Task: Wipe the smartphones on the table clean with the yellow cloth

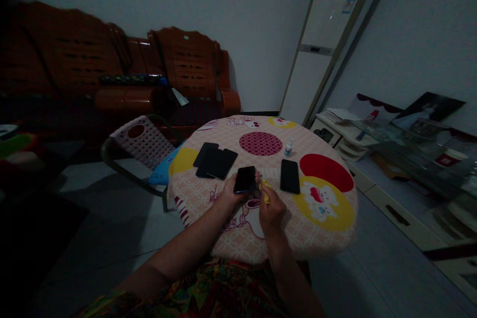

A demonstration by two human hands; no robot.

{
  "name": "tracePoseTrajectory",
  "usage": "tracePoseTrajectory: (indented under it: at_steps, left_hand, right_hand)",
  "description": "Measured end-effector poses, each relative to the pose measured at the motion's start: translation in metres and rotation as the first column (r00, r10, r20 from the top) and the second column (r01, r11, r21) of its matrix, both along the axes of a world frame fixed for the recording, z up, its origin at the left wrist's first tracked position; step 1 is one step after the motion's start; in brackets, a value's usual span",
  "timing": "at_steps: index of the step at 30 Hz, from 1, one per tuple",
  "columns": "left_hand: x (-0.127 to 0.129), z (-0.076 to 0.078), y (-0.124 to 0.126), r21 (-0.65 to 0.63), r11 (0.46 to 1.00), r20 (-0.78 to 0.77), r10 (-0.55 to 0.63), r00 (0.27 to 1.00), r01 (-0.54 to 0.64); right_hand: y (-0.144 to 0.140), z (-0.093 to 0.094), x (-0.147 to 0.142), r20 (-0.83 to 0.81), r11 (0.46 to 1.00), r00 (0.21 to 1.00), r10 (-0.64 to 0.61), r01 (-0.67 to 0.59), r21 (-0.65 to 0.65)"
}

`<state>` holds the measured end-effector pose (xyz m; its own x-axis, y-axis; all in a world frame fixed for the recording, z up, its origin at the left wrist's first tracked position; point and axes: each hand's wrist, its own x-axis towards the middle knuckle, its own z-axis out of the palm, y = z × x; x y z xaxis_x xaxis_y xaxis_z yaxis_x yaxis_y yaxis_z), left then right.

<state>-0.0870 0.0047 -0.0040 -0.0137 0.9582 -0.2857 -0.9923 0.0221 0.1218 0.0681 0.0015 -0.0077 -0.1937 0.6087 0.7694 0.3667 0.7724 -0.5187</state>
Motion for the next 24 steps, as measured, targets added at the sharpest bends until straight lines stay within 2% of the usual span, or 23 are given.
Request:
tracePoseTrajectory:
  at_steps: [3,6,9,18,24]
  left_hand:
    - [-0.001,0.002,0.000,-0.027,0.999,0.023,0.032,0.999,-0.032]
    - [0.000,0.003,0.001,-0.038,0.998,0.030,0.059,0.998,-0.057]
    - [0.002,0.005,0.000,-0.032,0.997,0.025,0.066,0.998,-0.065]
    - [0.003,0.012,-0.004,-0.060,0.996,0.019,0.063,0.998,-0.062]
    - [0.004,0.009,-0.002,-0.051,0.995,-0.015,0.082,0.996,-0.083]
  right_hand:
    - [-0.003,-0.002,0.001,-0.021,1.000,0.999,0.026,-0.026,-0.010]
    - [-0.012,-0.004,0.000,0.056,0.991,0.990,0.126,-0.128,0.034]
    - [-0.021,-0.003,-0.002,0.139,0.979,0.975,0.175,-0.187,0.076]
    - [-0.020,-0.002,-0.007,0.156,0.974,0.974,0.163,-0.183,0.130]
    - [-0.020,-0.004,-0.008,0.193,0.974,0.965,0.177,-0.200,0.107]
